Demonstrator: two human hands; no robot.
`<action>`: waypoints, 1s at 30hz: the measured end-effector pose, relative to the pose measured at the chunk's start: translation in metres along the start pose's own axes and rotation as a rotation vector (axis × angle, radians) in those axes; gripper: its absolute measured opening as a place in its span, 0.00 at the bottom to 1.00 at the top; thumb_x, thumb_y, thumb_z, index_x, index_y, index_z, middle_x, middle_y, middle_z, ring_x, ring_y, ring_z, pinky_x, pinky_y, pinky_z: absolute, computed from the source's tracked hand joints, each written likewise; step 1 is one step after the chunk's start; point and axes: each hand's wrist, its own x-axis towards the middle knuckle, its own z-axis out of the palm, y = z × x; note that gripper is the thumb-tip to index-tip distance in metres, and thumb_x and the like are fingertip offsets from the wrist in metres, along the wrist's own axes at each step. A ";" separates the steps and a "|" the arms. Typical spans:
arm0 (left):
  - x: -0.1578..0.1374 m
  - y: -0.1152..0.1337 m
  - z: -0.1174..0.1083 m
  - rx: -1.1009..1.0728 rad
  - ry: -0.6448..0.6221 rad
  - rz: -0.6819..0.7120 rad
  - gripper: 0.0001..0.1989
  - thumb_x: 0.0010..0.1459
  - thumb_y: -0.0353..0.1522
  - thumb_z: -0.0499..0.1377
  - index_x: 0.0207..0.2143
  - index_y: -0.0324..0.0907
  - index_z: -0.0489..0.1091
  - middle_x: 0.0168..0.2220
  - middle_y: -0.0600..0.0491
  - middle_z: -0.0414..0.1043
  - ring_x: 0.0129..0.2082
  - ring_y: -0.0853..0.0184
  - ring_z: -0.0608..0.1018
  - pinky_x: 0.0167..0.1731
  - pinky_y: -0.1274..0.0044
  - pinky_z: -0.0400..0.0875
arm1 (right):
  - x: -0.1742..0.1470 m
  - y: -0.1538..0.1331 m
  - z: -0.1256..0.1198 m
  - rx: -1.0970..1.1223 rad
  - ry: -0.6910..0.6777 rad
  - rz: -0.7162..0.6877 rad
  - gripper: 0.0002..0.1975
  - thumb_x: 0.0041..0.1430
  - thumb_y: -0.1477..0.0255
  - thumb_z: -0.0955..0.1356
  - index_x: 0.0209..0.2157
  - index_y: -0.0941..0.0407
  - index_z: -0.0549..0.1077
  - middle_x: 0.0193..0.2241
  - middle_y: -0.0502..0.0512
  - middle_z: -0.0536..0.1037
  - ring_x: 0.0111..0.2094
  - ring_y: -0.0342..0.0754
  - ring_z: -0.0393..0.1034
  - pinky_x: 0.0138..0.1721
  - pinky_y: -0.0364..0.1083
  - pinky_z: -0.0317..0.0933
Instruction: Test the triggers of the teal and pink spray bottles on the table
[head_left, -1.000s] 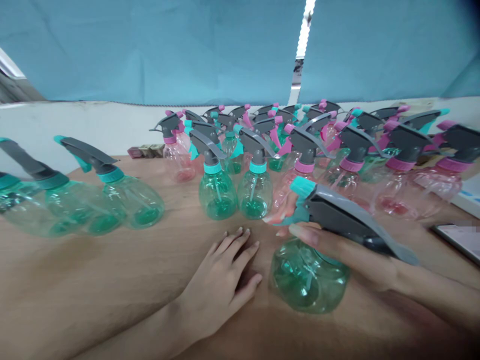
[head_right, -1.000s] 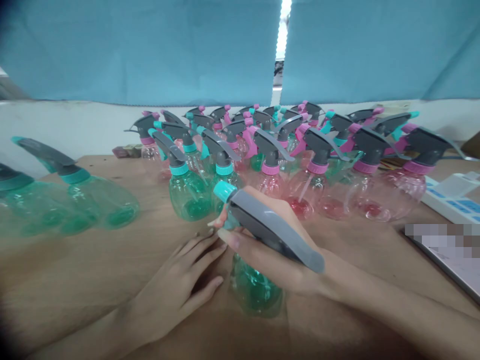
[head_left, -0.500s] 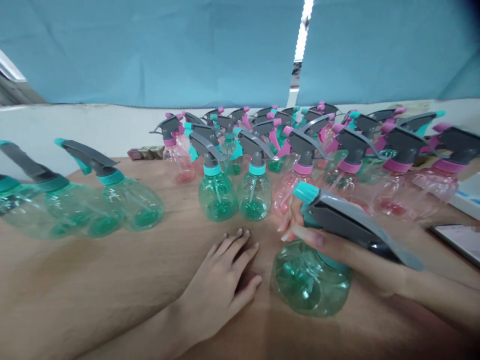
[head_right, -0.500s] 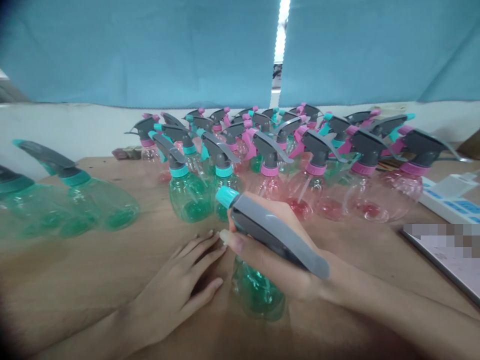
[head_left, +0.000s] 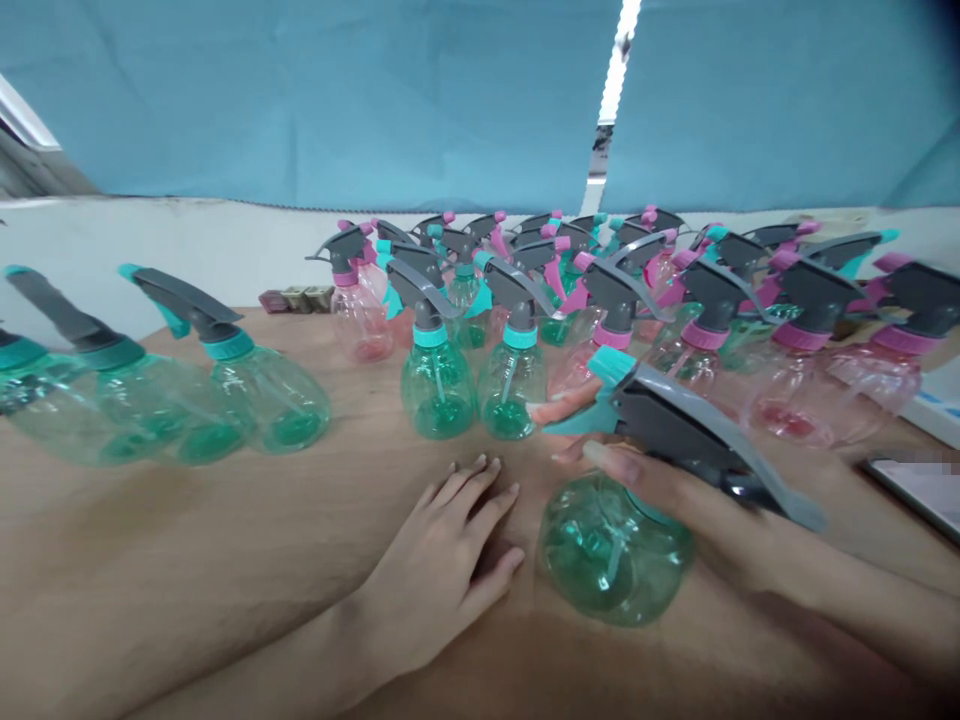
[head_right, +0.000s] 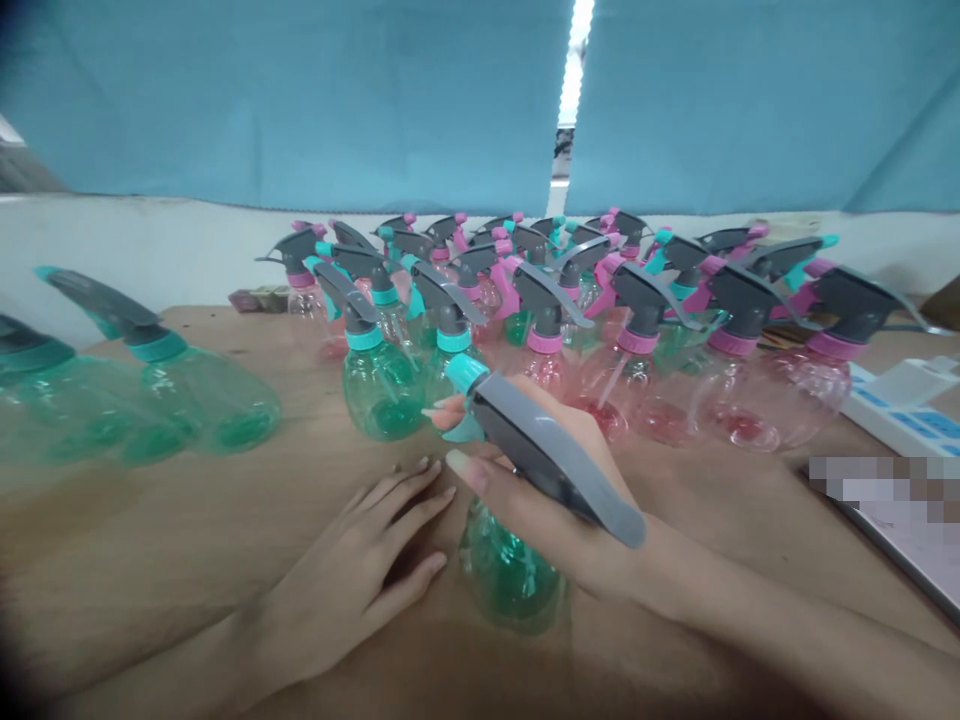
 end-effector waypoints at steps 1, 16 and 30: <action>0.000 0.000 0.001 0.000 0.007 0.005 0.23 0.64 0.37 0.54 0.59 0.38 0.60 0.61 0.43 0.60 0.62 0.56 0.60 0.58 0.61 0.57 | 0.000 0.000 0.000 0.001 -0.001 -0.006 0.12 0.62 0.67 0.65 0.47 0.47 0.73 0.41 0.47 0.79 0.41 0.40 0.75 0.46 0.39 0.68; 0.000 -0.001 0.001 0.001 0.005 0.005 0.23 0.65 0.37 0.53 0.59 0.38 0.60 0.61 0.42 0.59 0.61 0.55 0.61 0.57 0.61 0.59 | 0.009 -0.006 0.001 -0.030 0.015 -0.065 0.12 0.59 0.70 0.67 0.45 0.48 0.73 0.41 0.48 0.79 0.34 0.41 0.76 0.35 0.39 0.71; 0.002 0.001 0.000 -0.005 0.020 0.002 0.23 0.64 0.37 0.54 0.58 0.37 0.61 0.60 0.42 0.61 0.60 0.54 0.62 0.56 0.60 0.60 | 0.009 -0.006 0.000 -0.026 -0.038 -0.044 0.10 0.60 0.66 0.67 0.43 0.48 0.76 0.30 0.49 0.80 0.33 0.45 0.76 0.36 0.43 0.71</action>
